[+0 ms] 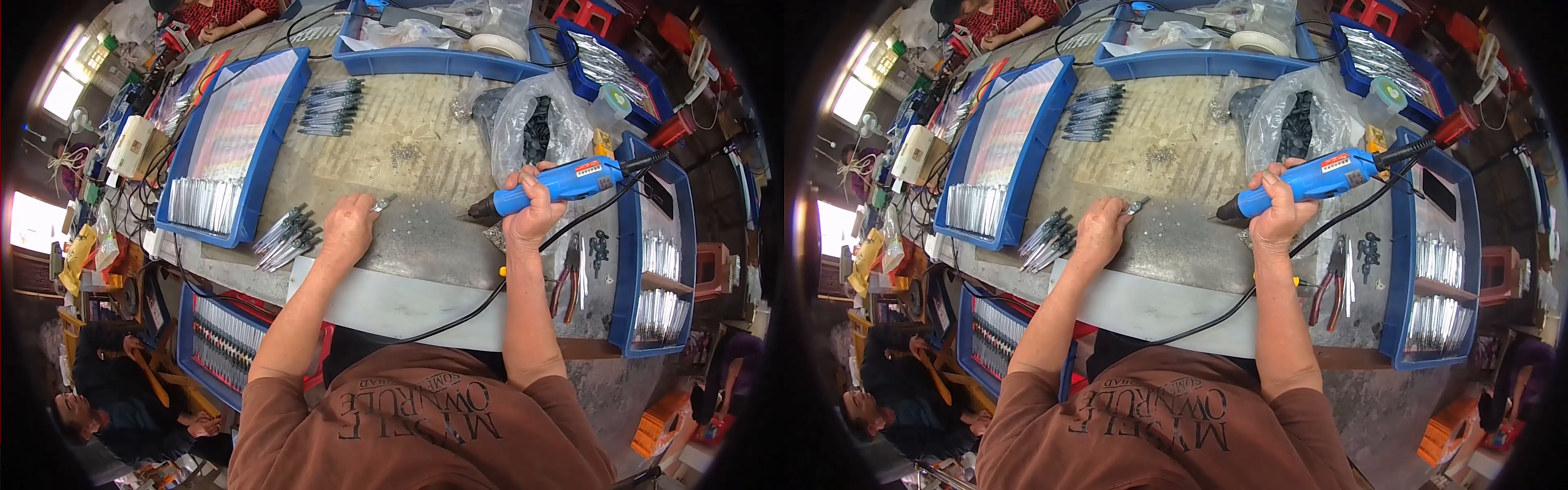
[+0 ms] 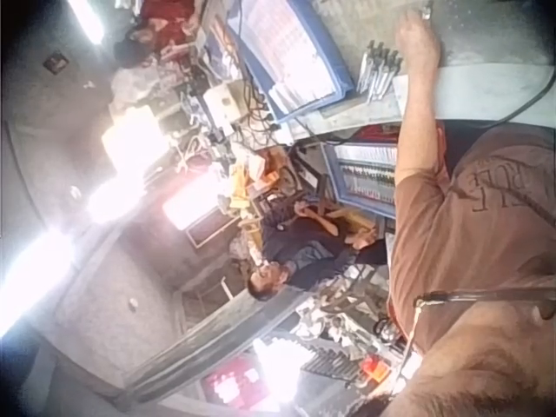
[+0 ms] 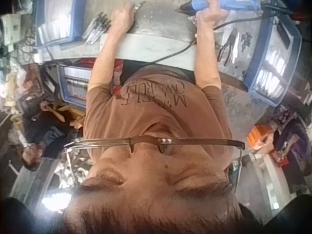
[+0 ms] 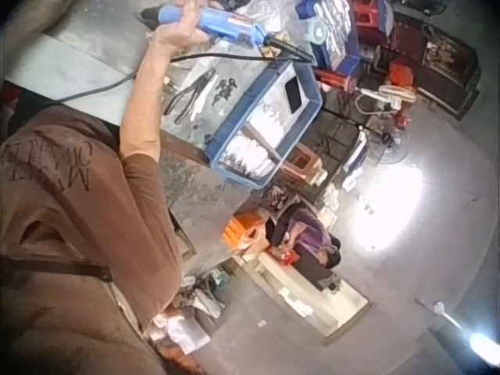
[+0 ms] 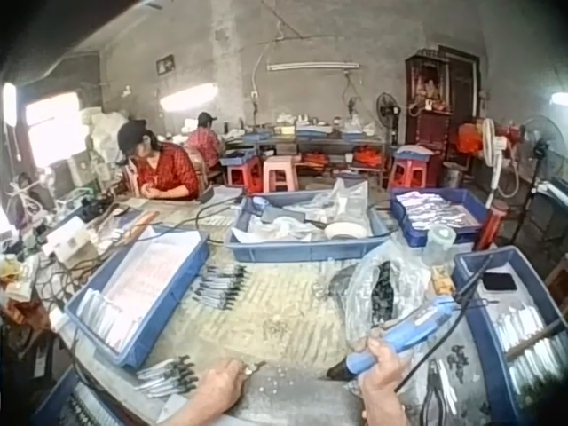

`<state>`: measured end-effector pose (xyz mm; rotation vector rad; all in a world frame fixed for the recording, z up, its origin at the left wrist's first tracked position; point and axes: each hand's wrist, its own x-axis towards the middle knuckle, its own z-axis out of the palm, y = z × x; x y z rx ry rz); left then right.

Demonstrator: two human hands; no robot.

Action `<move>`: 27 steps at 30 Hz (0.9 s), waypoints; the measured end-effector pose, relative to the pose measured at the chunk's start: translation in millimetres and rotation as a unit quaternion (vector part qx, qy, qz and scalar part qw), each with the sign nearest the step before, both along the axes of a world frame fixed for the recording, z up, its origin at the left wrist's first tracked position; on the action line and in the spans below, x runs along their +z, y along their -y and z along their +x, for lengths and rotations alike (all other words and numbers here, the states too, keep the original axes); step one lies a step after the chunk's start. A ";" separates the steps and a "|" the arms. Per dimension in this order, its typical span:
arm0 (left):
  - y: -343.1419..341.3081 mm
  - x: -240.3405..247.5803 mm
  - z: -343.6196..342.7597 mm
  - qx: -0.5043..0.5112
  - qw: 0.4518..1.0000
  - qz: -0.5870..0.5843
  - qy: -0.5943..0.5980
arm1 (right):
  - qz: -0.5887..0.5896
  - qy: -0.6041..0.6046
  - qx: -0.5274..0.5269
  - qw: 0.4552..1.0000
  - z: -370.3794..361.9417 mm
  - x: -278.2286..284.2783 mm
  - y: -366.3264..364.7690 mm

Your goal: The person assembles small metallic electronic components at a workbench using an electric screwdriver to fasten screws.

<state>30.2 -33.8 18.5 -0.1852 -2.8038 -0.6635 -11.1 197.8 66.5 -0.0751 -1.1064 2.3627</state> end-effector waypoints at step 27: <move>-6.2 -1.9 0.8 0.072 0.995 0.073 0.017 | 0.125 -0.061 0.155 0.978 -10.0 12.6 100.3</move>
